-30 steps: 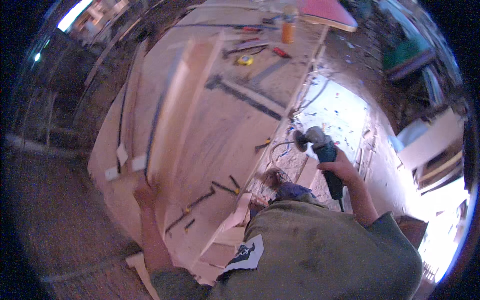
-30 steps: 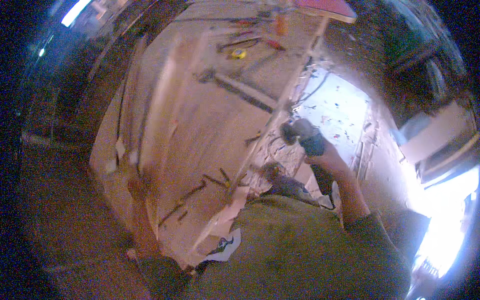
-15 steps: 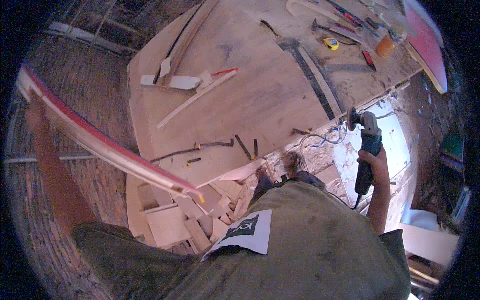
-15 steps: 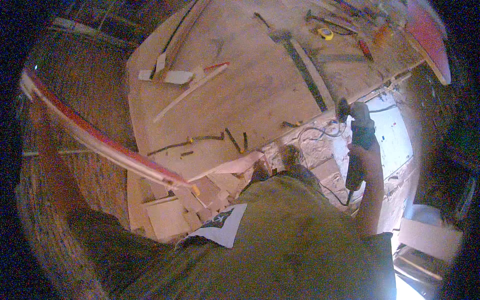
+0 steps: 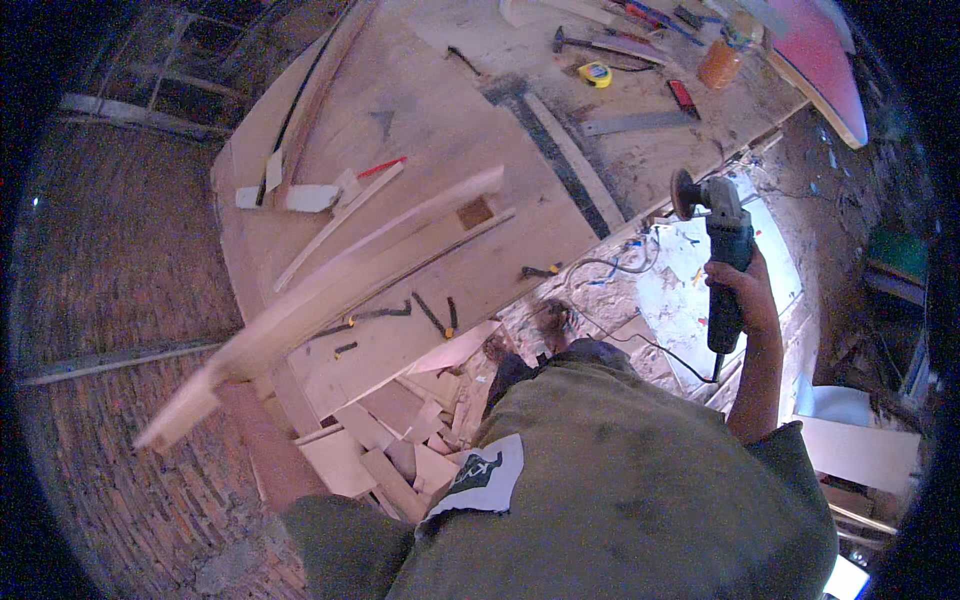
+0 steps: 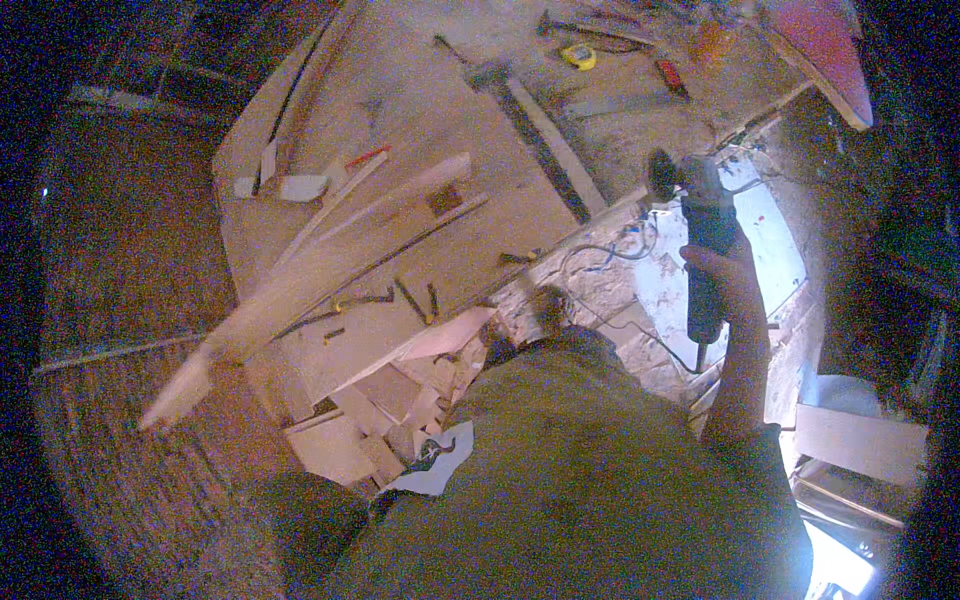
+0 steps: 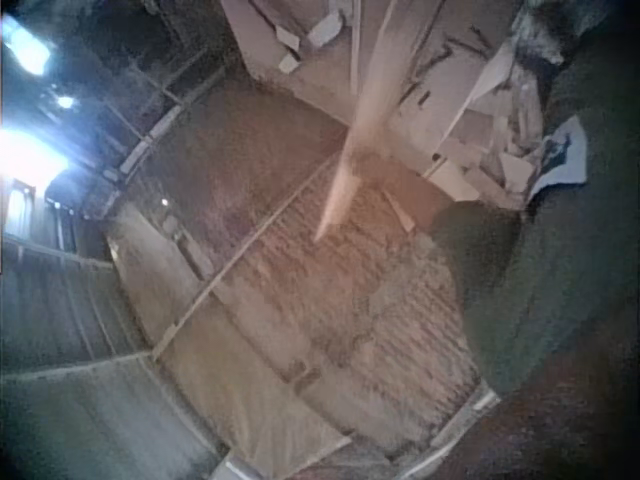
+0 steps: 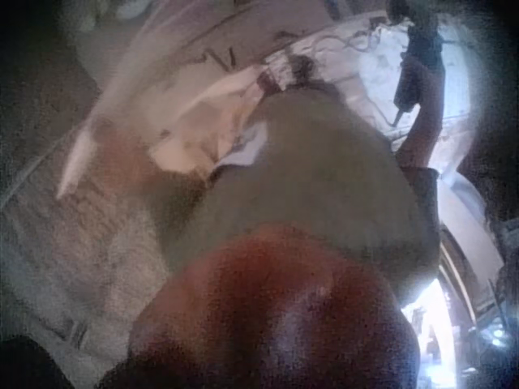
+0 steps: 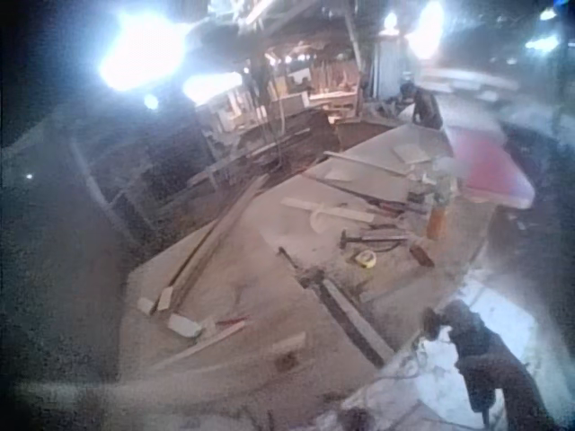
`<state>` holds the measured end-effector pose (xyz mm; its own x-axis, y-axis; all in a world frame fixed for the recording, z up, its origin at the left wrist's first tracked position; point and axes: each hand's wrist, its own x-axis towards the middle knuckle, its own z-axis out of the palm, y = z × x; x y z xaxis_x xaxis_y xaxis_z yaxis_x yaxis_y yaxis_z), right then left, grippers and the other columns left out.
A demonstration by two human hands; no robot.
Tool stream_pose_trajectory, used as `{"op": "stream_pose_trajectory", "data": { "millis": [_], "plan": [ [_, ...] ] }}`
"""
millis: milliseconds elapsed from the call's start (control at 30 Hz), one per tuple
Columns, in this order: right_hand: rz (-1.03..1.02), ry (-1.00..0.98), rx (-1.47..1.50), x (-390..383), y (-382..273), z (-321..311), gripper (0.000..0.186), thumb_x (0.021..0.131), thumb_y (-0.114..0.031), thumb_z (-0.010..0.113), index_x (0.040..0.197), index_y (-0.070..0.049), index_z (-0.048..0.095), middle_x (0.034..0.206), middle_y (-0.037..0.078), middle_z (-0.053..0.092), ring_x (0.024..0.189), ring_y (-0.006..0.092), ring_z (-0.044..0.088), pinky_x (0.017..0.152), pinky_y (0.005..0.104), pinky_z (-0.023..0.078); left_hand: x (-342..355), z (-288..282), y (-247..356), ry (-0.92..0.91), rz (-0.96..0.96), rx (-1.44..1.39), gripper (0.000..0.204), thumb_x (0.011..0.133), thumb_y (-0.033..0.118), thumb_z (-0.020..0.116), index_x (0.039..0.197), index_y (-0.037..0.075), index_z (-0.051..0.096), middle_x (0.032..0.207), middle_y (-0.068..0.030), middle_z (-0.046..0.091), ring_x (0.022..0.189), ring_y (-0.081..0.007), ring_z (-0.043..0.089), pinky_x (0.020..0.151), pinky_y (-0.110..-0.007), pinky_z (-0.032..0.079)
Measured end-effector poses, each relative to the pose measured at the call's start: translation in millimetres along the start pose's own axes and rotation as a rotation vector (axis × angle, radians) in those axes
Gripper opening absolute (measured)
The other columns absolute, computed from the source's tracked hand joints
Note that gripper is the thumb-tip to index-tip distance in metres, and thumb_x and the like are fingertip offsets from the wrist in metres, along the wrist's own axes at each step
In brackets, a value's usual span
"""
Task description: The person marks a curved line on a long wooden plank using a flexible ruler and a pencil, then uses an angle grinder to cut and smooth the plank along the marked line.
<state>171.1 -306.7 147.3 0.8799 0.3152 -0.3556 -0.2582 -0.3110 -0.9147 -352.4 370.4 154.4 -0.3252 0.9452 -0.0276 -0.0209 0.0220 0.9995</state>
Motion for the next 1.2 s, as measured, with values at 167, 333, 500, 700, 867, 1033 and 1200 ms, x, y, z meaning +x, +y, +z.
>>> {"op": "stream_pose_trajectory", "data": {
  "millis": [167, 333, 500, 700, 867, 1033, 1200],
  "plan": [
    [0.022, 0.004, -0.009, 3, 13, -10, 0.06, 0.07, -0.011, 0.084, 0.121, -0.001, 0.054, 0.087, 0.006, 0.063, 0.069, 0.018, 0.064, 0.065, 0.0333, 0.055, -83, 16, -153, -0.011, -0.359, -0.187, 0.054, 0.102, 0.044, 0.044, 0.135, 0.004, 0.059, 0.134, -0.0167, 0.063, 0.125, -0.0363, 0.059, 0.108, -0.052, 0.047],
    [0.029, -0.011, 0.047, -7, 15, -13, 0.061, 0.071, -0.011, 0.083, 0.123, -0.002, 0.054, 0.088, 0.006, 0.064, 0.07, 0.0185, 0.065, 0.066, 0.0339, 0.056, -125, 36, -258, -0.165, -0.368, -0.301, 0.054, 0.104, 0.044, 0.04, 0.136, 0.005, 0.058, 0.137, -0.0155, 0.062, 0.128, -0.0346, 0.058, 0.108, -0.054, 0.048],
    [0.069, 0.068, 0.023, -25, 18, -17, 0.059, 0.072, -0.011, 0.082, 0.123, -0.001, 0.054, 0.088, 0.006, 0.063, 0.07, 0.019, 0.065, 0.067, 0.0341, 0.056, -182, 83, -272, -0.117, -0.577, -0.467, 0.059, 0.107, 0.051, 0.033, 0.135, 0.007, 0.059, 0.136, -0.0134, 0.063, 0.127, -0.0353, 0.059, 0.103, -0.055, 0.052],
    [0.096, 0.083, 0.072, -24, 34, -22, 0.059, 0.072, -0.011, 0.082, 0.123, -0.002, 0.055, 0.091, 0.006, 0.062, 0.071, 0.0196, 0.065, 0.069, 0.0348, 0.056, -238, 120, -259, -0.162, -0.692, -0.269, 0.063, 0.106, 0.056, 0.032, 0.137, 0.008, 0.056, 0.136, -0.0147, 0.061, 0.122, -0.0379, 0.061, 0.093, -0.056, 0.059],
    [0.138, 0.104, 0.028, -26, 28, -16, 0.052, 0.074, -0.015, 0.081, 0.117, -0.004, 0.056, 0.088, 0.006, 0.062, 0.071, 0.0195, 0.065, 0.067, 0.0352, 0.056, -296, 141, -264, -0.359, -0.713, -0.317, 0.055, 0.106, 0.052, 0.039, 0.134, 0.009, 0.057, 0.13, -0.0149, 0.062, 0.11, -0.0354, 0.064, 0.092, -0.052, 0.056],
    [0.103, 0.068, 0.051, -22, 43, -23, 0.048, 0.078, -0.019, 0.082, 0.116, -0.005, 0.056, 0.088, 0.005, 0.063, 0.07, 0.0199, 0.066, 0.064, 0.0348, 0.056, -287, 146, -301, -0.292, -0.676, 0.082, 0.046, 0.103, 0.041, 0.044, 0.125, 0.003, 0.058, 0.111, -0.0183, 0.067, 0.086, -0.0323, 0.069, 0.068, -0.047, 0.06],
    [0.139, 0.079, 0.023, -19, 57, -30, 0.051, 0.081, -0.016, 0.081, 0.121, -0.005, 0.052, 0.091, 0.007, 0.064, 0.071, 0.0209, 0.067, 0.061, 0.0343, 0.056, -303, 139, -274, -0.308, -0.782, 0.246, 0.04, 0.101, 0.036, 0.045, 0.113, 0.0, 0.058, 0.096, -0.0165, 0.067, 0.065, -0.0261, 0.068, 0.052, -0.043, 0.056]
  ]
}}
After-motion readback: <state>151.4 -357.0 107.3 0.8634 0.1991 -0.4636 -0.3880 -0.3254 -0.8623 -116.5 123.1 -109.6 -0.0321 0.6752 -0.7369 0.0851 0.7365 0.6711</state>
